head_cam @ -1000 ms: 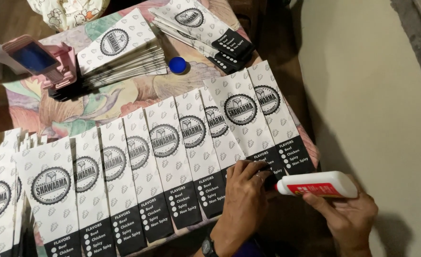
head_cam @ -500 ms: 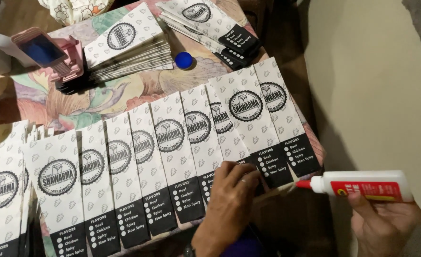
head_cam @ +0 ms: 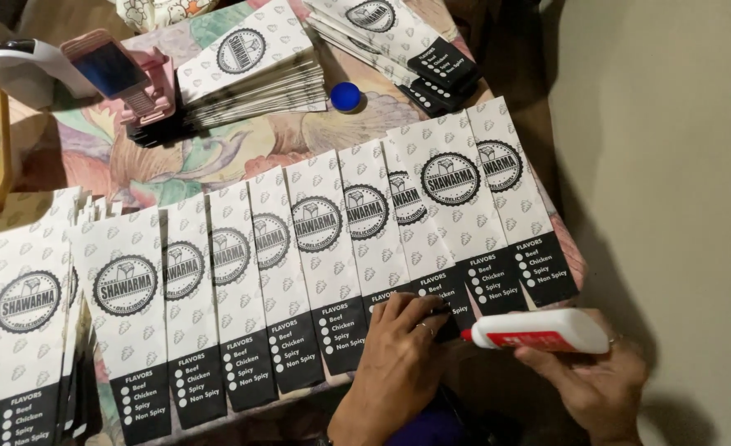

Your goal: Applying glue to the edges of paper food sleeves and folding them to complete the assembly.

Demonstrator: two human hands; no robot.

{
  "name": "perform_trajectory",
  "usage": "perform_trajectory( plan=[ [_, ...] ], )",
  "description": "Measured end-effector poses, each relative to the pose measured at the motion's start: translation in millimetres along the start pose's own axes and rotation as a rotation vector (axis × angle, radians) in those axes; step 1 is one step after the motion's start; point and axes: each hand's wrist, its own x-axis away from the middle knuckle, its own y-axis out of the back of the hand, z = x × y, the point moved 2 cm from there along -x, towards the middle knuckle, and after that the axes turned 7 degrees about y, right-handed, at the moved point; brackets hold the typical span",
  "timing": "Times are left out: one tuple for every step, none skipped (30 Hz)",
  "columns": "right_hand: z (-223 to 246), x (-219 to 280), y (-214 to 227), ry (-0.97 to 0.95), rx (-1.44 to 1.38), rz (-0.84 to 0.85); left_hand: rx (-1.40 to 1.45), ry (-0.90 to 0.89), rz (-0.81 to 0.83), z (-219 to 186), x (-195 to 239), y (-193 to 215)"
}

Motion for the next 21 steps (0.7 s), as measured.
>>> perform_trajectory(
  plan=[
    [-2.7,2.6,-1.9,0.044,0.07,0.015,0.006,0.0,0.014,0.1,0.5,0.2],
    [-0.8,3.8,-6.0,0.044,0.071,0.015,0.007,0.0,0.014,0.7,1.0,1.0],
    [1.3,5.0,-10.5,0.057,0.102,0.042,-0.001,-0.004,0.032,1.1,1.5,1.3],
    [3.3,6.1,-14.8,0.071,0.134,0.07,-0.008,-0.008,0.048,1.6,1.9,1.4],
    [9.2,4.6,-14.4,0.072,0.135,0.07,-0.008,-0.008,0.048,0.7,1.9,-1.3],
    [15.1,2.1,-14.9,0.07,0.089,0.084,-0.029,-0.007,-0.002,0.2,1.7,-2.6],
    [21.3,-0.2,-16.0,0.068,0.043,0.099,-0.049,-0.006,-0.051,-0.1,1.8,-3.4],
    [13.1,1.4,-9.4,0.072,0.042,0.106,-0.051,0.0,-0.058,-0.7,1.9,-3.2],
    [4.1,2.7,-1.1,0.043,0.11,0.022,-0.017,0.006,-0.072,-1.1,2.0,-2.7],
    [-4.8,4.7,7.9,0.012,0.178,-0.064,0.018,0.012,-0.083,-1.8,2.3,-2.6],
    [0.3,2.9,7.0,0.015,0.178,-0.057,0.017,0.018,-0.088,-1.3,2.1,-4.1],
    [4.5,2.7,7.8,-0.033,0.065,-0.11,0.031,0.023,-0.115,-1.0,2.1,-5.4],
    [8.4,2.2,8.8,-0.08,-0.048,-0.162,0.044,0.029,-0.142,-1.0,1.8,-7.3],
    [1.5,5.9,9.9,-0.081,-0.046,-0.163,0.046,0.029,-0.142,-1.2,1.4,-6.5],
    [-4.8,9.4,12.0,-0.053,-0.011,-0.193,0.067,0.029,-0.15,-1.6,1.0,-5.7],
    [-11.1,13.3,13.6,-0.026,0.023,-0.222,0.087,0.029,-0.158,-1.9,0.9,-4.4],
    [-5.6,13.3,8.8,-0.026,0.024,-0.223,0.087,0.029,-0.157,-3.1,1.5,-4.2],
    [-0.9,12.4,2.7,-0.052,-0.016,-0.193,0.078,0.033,-0.149,-3.8,1.6,-3.8],
    [4.1,11.5,-3.5,-0.078,-0.056,-0.163,0.07,0.037,-0.14,-4.6,1.6,-3.2],
    [-0.7,12.3,-6.4,-0.077,-0.058,-0.163,0.068,0.036,-0.142,-2.4,2.7,-3.8],
    [-5.8,13.0,-10.4,-0.081,-0.099,-0.11,0.058,0.035,-0.12,-0.2,3.7,-5.0]
  ],
)
